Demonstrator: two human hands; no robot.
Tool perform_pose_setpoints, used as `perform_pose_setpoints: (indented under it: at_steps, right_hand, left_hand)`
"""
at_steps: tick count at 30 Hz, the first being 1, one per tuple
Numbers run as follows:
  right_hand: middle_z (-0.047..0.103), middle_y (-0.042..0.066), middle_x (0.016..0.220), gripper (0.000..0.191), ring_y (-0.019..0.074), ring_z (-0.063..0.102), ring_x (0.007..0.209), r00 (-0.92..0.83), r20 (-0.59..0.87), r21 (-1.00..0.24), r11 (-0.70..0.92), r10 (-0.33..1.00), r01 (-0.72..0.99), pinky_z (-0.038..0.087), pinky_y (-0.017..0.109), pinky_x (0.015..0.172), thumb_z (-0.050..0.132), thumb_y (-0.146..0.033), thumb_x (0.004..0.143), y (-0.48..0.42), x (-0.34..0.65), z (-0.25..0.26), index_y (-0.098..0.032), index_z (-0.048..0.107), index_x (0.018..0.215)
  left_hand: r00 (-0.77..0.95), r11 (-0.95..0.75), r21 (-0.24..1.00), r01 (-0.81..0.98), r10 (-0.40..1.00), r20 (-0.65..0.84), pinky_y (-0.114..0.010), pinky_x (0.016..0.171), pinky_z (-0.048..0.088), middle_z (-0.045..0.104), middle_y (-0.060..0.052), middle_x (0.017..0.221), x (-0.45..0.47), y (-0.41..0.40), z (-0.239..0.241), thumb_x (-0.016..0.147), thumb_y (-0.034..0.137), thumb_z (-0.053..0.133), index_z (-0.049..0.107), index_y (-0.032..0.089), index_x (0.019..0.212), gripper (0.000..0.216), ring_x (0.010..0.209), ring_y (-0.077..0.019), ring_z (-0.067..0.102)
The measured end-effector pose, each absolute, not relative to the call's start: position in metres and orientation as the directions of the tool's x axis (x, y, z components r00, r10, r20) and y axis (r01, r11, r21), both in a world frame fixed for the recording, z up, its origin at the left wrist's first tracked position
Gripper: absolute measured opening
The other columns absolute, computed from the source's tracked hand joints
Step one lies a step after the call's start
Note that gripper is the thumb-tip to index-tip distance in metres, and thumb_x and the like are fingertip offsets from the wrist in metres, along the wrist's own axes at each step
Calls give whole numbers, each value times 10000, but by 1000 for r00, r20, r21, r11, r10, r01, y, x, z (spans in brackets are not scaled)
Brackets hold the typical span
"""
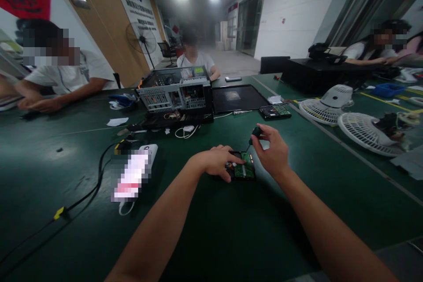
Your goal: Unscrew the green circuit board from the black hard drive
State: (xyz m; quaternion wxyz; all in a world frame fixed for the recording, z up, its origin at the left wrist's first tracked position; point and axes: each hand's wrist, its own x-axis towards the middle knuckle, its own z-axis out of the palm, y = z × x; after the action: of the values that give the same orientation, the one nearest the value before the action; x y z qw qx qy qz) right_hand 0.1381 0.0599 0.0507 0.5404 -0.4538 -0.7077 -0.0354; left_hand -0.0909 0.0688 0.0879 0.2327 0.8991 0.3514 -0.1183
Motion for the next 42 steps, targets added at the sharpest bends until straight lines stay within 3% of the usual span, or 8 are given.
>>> perform_pose_setpoints:
  at_steps: [4,10,17,23,28,32,37,42]
  right_hand:
    - [680,111,1192,350,226,721,861,16,814,-427,580,580,694,642,426,742,683,-360,928,60,139,50,-229,580,1236]
    - [653,125,1267,384,231,716,915,-55,840,-358,628,539,691,643,419,748,655,-279,938,64,142,48,-241,553,1306]
    - [653,93,1190,361,226,700,900,-23,843,-380,624,538,683,648,408,700,685,-280,911,66,143,48,-258,559,1249]
    - [673,102,1247,340,205,706,829,-37,842,-366,620,538,694,624,397,711,685,-281,915,63,142,50,-250,547,1224]
    - [674,72,1087,290,178,669,744,-23,851,-339,583,524,738,597,374,690,690,-275,911,62,143,53,-239,565,1170]
    - [632,71,1057,248,190,658,804,-35,856,-331,597,517,730,592,367,692,691,-277,903,63,143,56,-242,580,1121]
    - [642,99,1187,314,220,664,903,-56,839,-355,622,541,698,599,391,733,651,-235,898,62,144,55,-248,537,1190]
    - [621,46,998,328,180,617,738,-8,819,-379,550,574,744,569,388,721,683,-266,877,61,144,54,-239,533,1168]
  left_hand:
    - [721,-639,338,691,575,-386,-557,1119,334,287,-37,1589,-91,69,88,784,551,739,387,515,1514,811,1394,-396,358]
    - [719,-635,341,693,580,-383,-559,1118,334,290,-36,1586,-91,68,91,779,552,744,386,516,1515,819,1400,-398,352]
    - [714,-634,333,698,575,-399,-552,1126,325,270,-25,1608,-91,68,91,784,557,739,372,523,1519,821,1409,-392,347]
    - [720,-635,343,692,577,-386,-568,1120,329,275,-32,1599,-92,68,89,784,557,738,376,522,1516,817,1399,-399,356]
    - [722,-639,341,690,577,-382,-571,1122,332,279,-23,1600,-92,69,89,777,558,744,387,517,1513,819,1397,-397,356]
    - [722,-645,330,689,573,-387,-562,1126,323,284,-27,1602,-91,67,92,784,562,734,377,506,1523,823,1393,-392,363]
    - [723,-650,325,687,571,-388,-560,1126,320,294,-31,1598,-90,66,95,784,558,732,372,494,1530,832,1387,-394,371]
    - [716,-639,330,695,577,-393,-563,1130,320,275,-25,1600,-91,65,94,787,564,730,378,507,1521,817,1404,-399,349]
